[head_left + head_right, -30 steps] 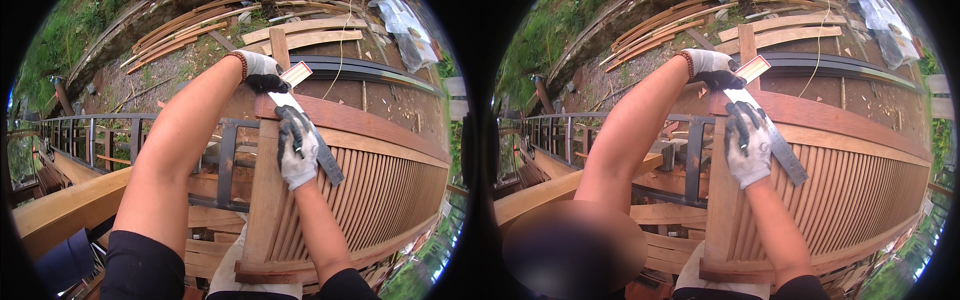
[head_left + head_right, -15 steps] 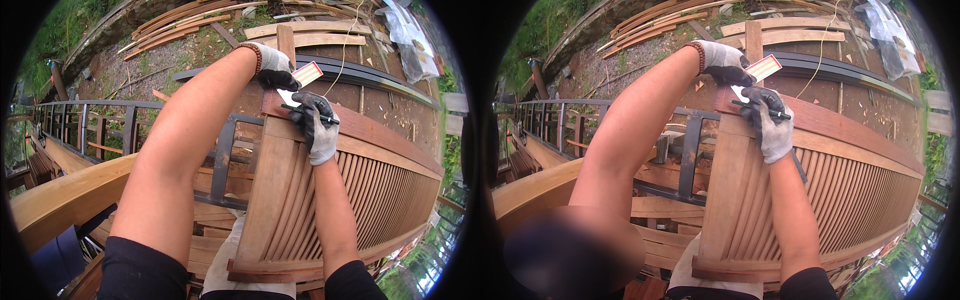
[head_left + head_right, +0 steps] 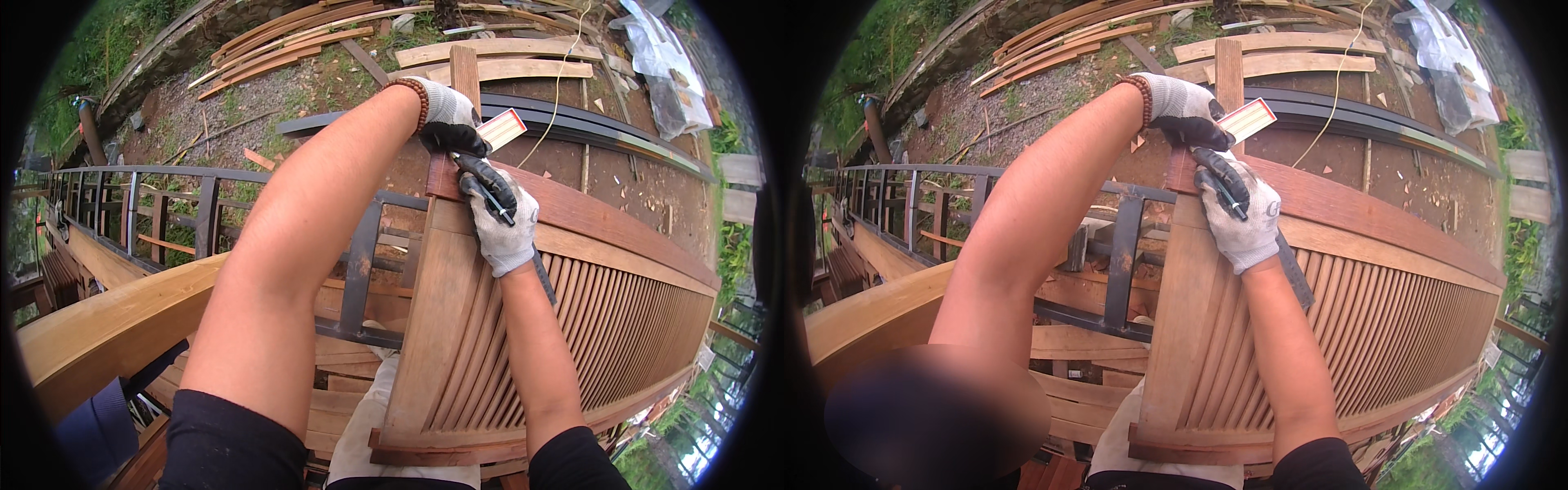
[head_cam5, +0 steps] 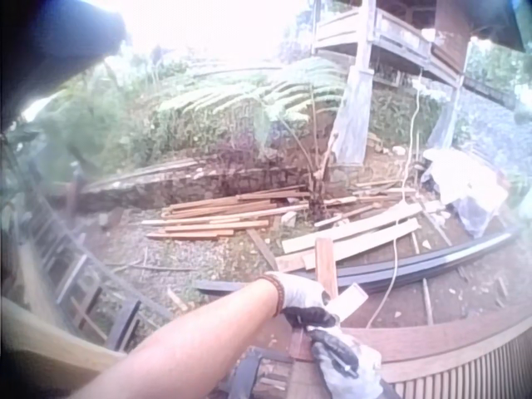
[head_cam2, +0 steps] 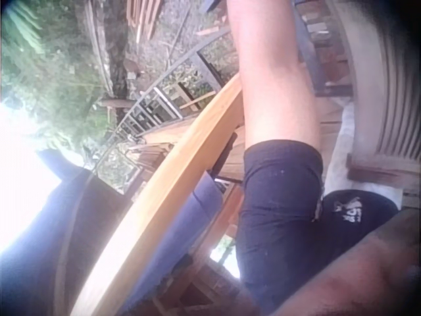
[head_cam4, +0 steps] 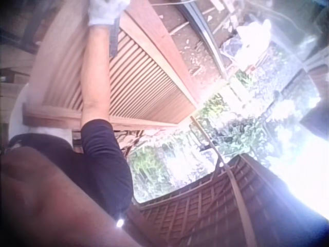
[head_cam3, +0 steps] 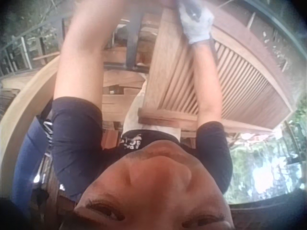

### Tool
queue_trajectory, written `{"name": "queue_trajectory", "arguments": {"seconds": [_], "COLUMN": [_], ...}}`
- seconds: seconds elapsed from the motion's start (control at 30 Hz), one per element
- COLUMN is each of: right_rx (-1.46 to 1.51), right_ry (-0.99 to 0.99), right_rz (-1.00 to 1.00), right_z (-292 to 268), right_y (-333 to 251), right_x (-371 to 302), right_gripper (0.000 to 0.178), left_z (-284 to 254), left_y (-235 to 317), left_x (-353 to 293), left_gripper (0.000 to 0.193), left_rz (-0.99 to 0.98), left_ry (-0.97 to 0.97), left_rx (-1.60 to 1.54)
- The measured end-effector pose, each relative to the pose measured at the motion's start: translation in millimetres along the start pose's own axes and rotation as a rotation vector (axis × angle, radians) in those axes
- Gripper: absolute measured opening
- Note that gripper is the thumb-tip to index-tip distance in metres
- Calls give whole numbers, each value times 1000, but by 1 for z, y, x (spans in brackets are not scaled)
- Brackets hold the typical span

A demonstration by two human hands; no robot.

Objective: The person uses a combination square and a pencil to measure and mark lines on a large wooden panel. They repeatedly reposition the square along the panel's edges and draw straight lines to guide subsequent cuts.

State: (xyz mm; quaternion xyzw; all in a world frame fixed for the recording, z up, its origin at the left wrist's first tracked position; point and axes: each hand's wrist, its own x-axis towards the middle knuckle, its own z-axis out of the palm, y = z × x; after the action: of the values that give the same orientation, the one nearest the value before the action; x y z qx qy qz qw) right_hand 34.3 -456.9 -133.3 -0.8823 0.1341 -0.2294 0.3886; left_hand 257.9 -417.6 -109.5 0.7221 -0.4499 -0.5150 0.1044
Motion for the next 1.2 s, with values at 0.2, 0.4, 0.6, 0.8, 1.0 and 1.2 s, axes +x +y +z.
{"name": "queue_trajectory", "arguments": {"seconds": [0.2, 0.4, 0.6, 0.8, 1.0, 1.2], "right_rx": [-21, -42, -33, -59, -61, -77], "right_ry": [4, 31, 23, 26, 9, 12], "right_rz": [-17, -42, 22, 40, 124, 122], "right_z": [4, 6, 4, -1, -20, -30], "right_y": [0, 4, -6, -8, -4, -1], "right_x": [1, -1, 0, -2, -29, -45], "right_gripper": [25, 25, 25, 24, 24, 26], "left_z": [1, 0, 0, 1, 2, 2], "left_y": [-2, -3, -5, 1, 5, 3], "left_x": [5, 7, 13, 8, 2, 2], "left_gripper": [53, 53, 54, 53, 52, 50], "left_rz": [32, -12, 17, -20, -25, -43], "left_ry": [51, -23, 78, 23, 46, 66], "left_rx": [120, 24, 215, 194, 179, 195]}}
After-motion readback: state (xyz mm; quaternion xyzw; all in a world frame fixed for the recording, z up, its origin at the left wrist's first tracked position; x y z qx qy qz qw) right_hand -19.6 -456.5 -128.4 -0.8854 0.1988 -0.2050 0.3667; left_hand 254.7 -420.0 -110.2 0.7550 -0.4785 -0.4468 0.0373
